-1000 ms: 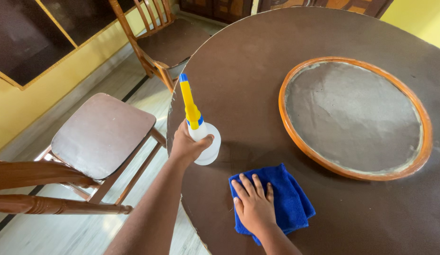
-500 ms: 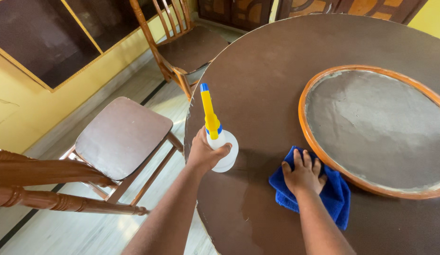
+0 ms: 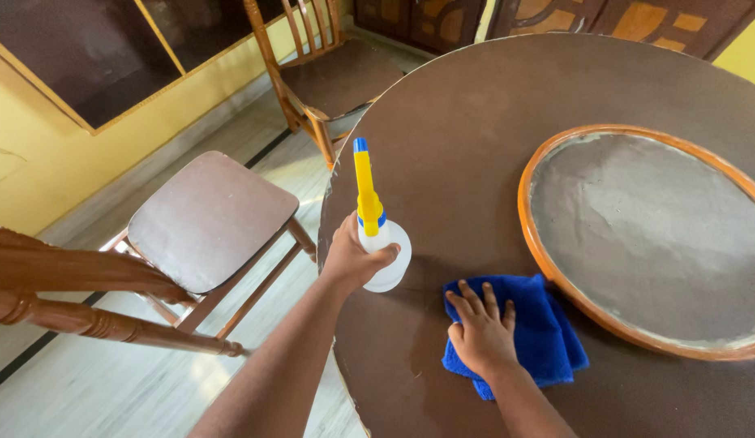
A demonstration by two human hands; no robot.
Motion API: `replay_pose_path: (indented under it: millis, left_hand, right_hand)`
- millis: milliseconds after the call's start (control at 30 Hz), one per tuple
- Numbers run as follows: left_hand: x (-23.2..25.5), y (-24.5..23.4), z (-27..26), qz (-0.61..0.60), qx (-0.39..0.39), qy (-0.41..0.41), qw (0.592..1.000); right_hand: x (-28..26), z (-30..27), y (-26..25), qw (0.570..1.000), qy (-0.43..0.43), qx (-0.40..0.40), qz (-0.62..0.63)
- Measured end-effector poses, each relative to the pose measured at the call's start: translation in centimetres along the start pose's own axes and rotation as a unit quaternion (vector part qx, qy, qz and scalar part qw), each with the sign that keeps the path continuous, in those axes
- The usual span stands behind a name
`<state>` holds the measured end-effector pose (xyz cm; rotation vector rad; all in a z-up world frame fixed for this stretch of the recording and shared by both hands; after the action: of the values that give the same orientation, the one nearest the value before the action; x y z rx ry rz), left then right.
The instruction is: The person sprays a cleaning solution onto a round wooden table and wipes the surface with a blue cloth. They move around the table to clean different sections, including the area around a circular wooden tray.
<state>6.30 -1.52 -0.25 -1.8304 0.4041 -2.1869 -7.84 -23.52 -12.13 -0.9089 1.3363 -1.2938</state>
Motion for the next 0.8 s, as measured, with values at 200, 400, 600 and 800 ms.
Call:
replay_pose_path:
  millis: [200,400,600,800]
  left_hand:
    - [0.4,-0.1,-1.6,-0.001,0.017,-0.001,1.000]
    - [0.7,-0.7,-6.2,0.011,0.035,-0.040,0.999]
    - [1.1,-0.8,-11.9,0.006,0.073,-0.046,0.996]
    - [1.7,-0.6,-17.7,0.019,0.089,-0.048,0.995]
  right_hand:
    - [-4.9,-4.8,-0.5,0.987,-0.140,-0.026,0.077]
    - [-7.6,-10.1,-1.8,0.946,-0.293,-0.049,0.132]
    - [-6.3,-17.2,-2.8,0.896,-0.397,-0.086,0.181]
    - [-3.5,-24.1,-4.6,0.870,-0.434,-0.102,0.210]
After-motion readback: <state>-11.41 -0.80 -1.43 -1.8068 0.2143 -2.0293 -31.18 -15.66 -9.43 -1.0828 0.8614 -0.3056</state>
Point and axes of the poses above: each hand's wrist, its own z-axis towards the middle knuckle, its own y-axis out of the palm, x = y × z, the point moved 7 cm from there along z, towards the middle knuckle, and after that the axes turned 11 degrees about x, right-handed, at the moved point
